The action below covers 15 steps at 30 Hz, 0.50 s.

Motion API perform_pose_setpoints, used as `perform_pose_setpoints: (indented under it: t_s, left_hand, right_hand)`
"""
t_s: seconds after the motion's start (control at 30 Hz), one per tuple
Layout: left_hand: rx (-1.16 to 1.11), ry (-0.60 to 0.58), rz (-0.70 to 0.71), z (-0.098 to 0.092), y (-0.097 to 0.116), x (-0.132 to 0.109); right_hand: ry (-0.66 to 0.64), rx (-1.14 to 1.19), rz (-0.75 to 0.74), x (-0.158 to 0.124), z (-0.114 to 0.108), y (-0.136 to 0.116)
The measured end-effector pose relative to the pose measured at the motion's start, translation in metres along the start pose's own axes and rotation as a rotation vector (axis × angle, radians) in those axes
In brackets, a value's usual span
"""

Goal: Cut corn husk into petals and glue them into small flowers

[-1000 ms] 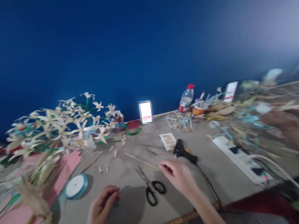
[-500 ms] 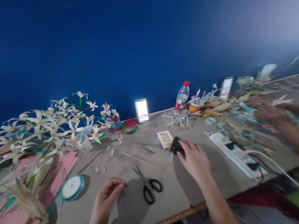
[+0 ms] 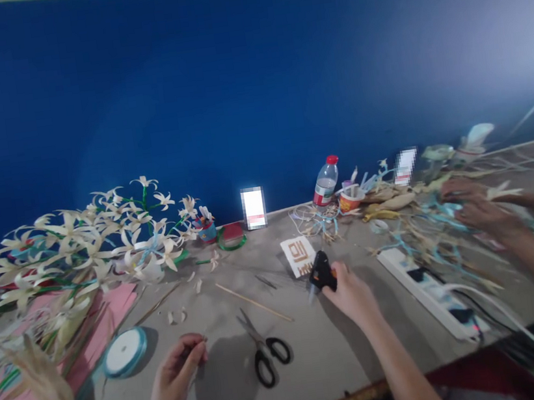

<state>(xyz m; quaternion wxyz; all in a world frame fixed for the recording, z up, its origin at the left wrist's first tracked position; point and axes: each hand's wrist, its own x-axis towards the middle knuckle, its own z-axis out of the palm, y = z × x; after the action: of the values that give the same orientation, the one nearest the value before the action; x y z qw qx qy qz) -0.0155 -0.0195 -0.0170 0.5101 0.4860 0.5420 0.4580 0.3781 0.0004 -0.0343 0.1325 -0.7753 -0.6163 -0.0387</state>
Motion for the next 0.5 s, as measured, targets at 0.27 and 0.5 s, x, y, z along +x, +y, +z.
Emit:
perform_pose_setpoints:
  t_s: [0.27,0.5]
  left_hand:
    - [0.164,-0.135,0.111,0.011,0.022,0.004]
    - [0.652,-0.562,0.574,0.103,0.062,0.071]
  right_hand:
    - [-0.035,0.053,-0.049,-0.006,-0.012,0.01]
    - [-0.14,0.319,0.048,-0.002,-0.008,-0.001]
